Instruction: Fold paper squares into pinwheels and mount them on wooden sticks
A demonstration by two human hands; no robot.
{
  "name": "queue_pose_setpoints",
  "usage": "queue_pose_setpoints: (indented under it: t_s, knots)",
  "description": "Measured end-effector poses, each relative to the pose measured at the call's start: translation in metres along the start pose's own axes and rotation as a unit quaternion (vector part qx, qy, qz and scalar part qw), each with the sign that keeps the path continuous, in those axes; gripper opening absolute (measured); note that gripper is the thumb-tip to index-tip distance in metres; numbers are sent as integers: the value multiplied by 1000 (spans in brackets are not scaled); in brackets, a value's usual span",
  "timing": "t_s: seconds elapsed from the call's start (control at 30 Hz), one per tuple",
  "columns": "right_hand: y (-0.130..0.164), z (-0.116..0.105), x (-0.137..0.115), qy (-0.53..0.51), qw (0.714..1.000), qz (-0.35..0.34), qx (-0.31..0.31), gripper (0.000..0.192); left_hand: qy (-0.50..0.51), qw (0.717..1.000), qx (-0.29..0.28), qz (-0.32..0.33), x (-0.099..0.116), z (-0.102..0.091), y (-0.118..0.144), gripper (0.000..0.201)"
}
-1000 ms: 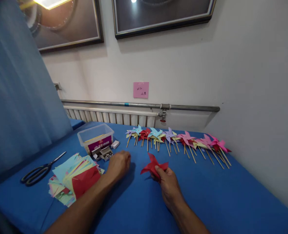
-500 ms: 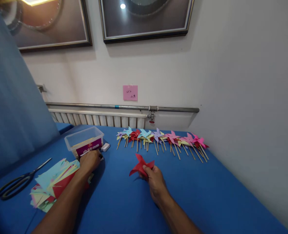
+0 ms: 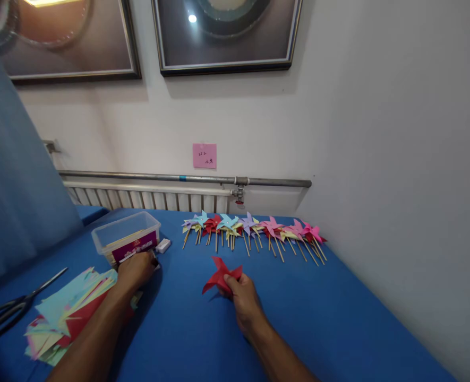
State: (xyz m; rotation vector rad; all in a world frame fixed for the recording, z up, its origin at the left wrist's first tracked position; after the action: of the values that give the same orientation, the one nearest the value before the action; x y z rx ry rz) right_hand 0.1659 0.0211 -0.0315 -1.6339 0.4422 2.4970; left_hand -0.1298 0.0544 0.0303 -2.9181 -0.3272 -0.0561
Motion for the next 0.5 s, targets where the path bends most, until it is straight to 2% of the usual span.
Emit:
queue_pose_setpoints:
  t_s: [0.5]
  knots:
    - [1,0,-1,0,1000,-7,-7,26,-24,999,24,20,7,-2,2,37]
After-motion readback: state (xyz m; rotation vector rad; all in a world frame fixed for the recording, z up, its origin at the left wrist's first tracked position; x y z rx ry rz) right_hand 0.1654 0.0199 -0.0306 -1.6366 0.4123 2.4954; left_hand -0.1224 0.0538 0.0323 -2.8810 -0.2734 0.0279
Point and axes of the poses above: each hand's wrist, its own y-axis away from the middle knuckle, its own z-axis out of the palm, x = y × z, the point moved 4 cm from there along -y, towards the middle knuckle, and after that the axes turned 11 degrees about x, right-handed, at the moved point
